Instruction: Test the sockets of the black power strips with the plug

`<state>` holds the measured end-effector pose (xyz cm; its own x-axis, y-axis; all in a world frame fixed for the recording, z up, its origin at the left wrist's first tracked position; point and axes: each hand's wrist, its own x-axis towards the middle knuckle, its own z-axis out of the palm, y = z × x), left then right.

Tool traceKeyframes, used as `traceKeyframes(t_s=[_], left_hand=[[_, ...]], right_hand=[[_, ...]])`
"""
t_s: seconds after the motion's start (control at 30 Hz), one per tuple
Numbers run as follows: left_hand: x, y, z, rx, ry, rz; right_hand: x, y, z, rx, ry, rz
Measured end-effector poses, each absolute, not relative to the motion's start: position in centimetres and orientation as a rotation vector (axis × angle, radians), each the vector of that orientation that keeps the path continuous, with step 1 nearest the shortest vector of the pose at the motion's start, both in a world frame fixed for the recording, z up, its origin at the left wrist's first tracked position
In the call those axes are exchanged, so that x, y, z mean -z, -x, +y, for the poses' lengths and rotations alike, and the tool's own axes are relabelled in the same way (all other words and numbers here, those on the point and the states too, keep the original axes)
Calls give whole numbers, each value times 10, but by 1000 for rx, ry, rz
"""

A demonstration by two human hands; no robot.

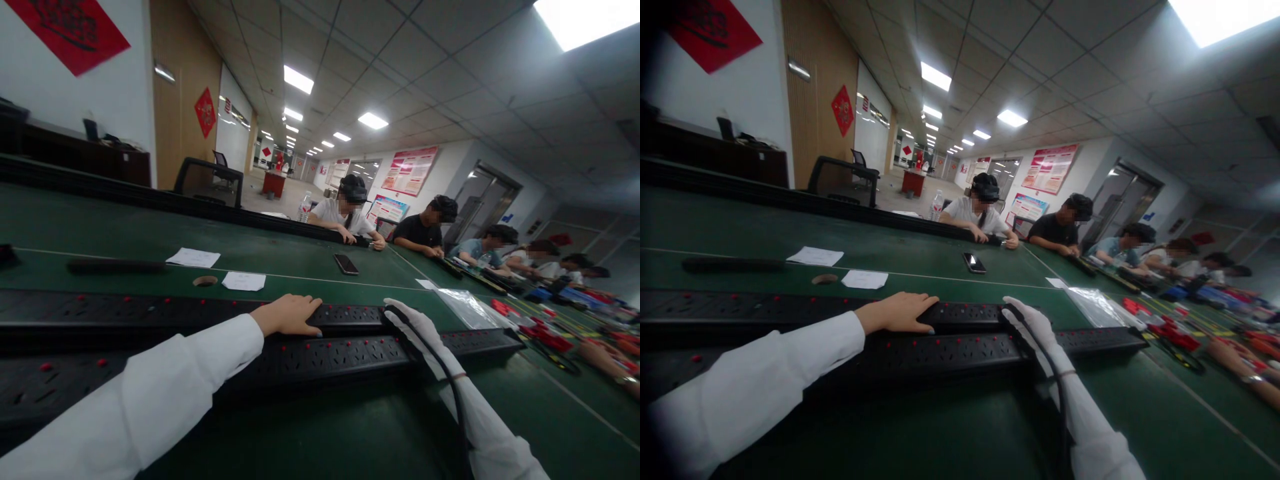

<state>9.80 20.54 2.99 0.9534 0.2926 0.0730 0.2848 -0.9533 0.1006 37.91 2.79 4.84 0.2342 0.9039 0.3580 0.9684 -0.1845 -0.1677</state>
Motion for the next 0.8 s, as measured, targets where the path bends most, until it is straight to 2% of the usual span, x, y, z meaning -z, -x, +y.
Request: traceKeyframes(t_s=[0.8], left_hand=[[-29,-99,206,-139,-2980,475]], right_hand=[[-45,-381,29,318,2153,-1709]])
